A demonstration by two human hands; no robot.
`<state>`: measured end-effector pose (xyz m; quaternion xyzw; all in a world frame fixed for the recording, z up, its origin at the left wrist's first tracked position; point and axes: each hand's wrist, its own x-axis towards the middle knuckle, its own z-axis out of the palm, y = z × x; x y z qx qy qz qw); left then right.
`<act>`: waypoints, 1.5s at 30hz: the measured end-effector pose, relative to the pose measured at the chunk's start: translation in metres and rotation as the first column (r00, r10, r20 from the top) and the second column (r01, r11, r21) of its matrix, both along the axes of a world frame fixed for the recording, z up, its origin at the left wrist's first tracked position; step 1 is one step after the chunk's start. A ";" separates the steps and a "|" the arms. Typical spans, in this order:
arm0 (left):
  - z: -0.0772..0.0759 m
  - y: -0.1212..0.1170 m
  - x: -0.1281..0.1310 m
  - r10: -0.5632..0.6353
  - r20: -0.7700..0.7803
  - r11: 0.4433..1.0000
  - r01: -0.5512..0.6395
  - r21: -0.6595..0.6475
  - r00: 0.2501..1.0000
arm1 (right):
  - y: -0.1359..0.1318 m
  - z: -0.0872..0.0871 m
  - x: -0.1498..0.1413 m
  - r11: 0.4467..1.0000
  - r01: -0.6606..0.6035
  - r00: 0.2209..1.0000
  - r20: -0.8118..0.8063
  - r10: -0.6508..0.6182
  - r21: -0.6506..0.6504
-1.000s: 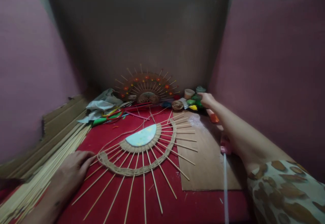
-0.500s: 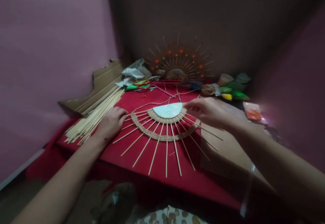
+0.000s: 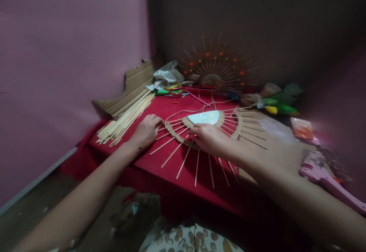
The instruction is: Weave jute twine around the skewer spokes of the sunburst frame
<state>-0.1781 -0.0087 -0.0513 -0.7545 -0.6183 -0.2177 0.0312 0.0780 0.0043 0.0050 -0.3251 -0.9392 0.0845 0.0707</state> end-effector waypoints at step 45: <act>0.013 -0.045 0.020 -0.409 -0.196 0.911 0.412 -0.026 0.891 | 0.000 -0.024 -0.024 0.986 -0.162 0.973 -0.163 0.164 0.027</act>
